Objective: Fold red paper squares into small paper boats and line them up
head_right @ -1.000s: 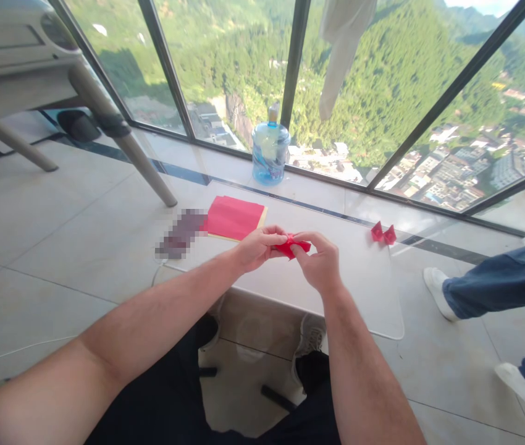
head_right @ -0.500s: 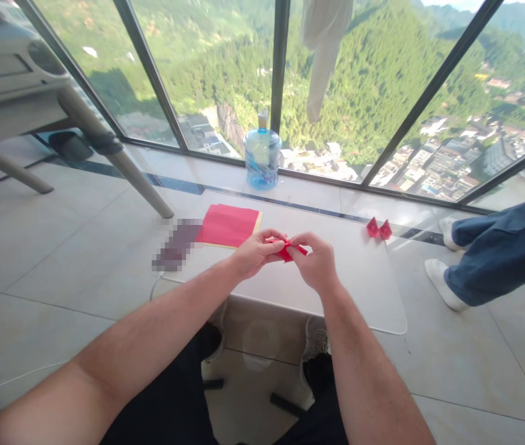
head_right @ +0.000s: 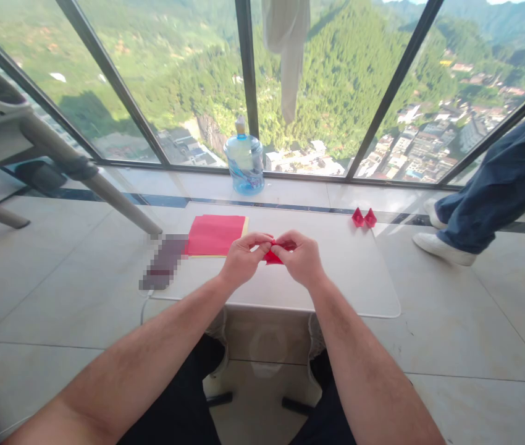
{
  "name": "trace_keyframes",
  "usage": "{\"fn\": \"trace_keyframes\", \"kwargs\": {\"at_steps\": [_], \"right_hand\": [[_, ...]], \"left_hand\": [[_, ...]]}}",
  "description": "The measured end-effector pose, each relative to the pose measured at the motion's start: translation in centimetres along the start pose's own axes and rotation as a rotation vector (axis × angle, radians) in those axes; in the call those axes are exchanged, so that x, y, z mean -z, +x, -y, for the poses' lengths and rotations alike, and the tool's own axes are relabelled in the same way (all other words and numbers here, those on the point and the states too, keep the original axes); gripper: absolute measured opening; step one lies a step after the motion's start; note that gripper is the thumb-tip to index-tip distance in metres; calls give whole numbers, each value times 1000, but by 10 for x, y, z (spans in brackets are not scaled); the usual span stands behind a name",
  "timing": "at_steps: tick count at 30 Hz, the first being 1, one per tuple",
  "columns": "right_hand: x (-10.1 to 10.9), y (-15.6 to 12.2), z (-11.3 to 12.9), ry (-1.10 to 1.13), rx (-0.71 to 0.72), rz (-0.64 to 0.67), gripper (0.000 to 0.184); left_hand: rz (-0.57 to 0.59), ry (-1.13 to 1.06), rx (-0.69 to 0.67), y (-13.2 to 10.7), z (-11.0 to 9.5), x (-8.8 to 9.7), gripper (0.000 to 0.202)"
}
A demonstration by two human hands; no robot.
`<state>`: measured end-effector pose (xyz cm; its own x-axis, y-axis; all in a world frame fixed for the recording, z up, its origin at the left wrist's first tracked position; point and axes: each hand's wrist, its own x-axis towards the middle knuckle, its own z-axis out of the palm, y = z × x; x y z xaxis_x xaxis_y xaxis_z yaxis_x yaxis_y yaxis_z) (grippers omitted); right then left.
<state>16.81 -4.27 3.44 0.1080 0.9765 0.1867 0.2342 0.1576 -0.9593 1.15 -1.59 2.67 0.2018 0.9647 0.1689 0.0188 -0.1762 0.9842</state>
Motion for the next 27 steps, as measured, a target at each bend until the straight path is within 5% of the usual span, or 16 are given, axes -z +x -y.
{"fn": "trace_keyframes", "kwargs": {"at_steps": [27], "right_hand": [[0,-1,5,66,-50,-24,16]], "left_hand": [[72,15,101,-2,-2,0,10]]}}
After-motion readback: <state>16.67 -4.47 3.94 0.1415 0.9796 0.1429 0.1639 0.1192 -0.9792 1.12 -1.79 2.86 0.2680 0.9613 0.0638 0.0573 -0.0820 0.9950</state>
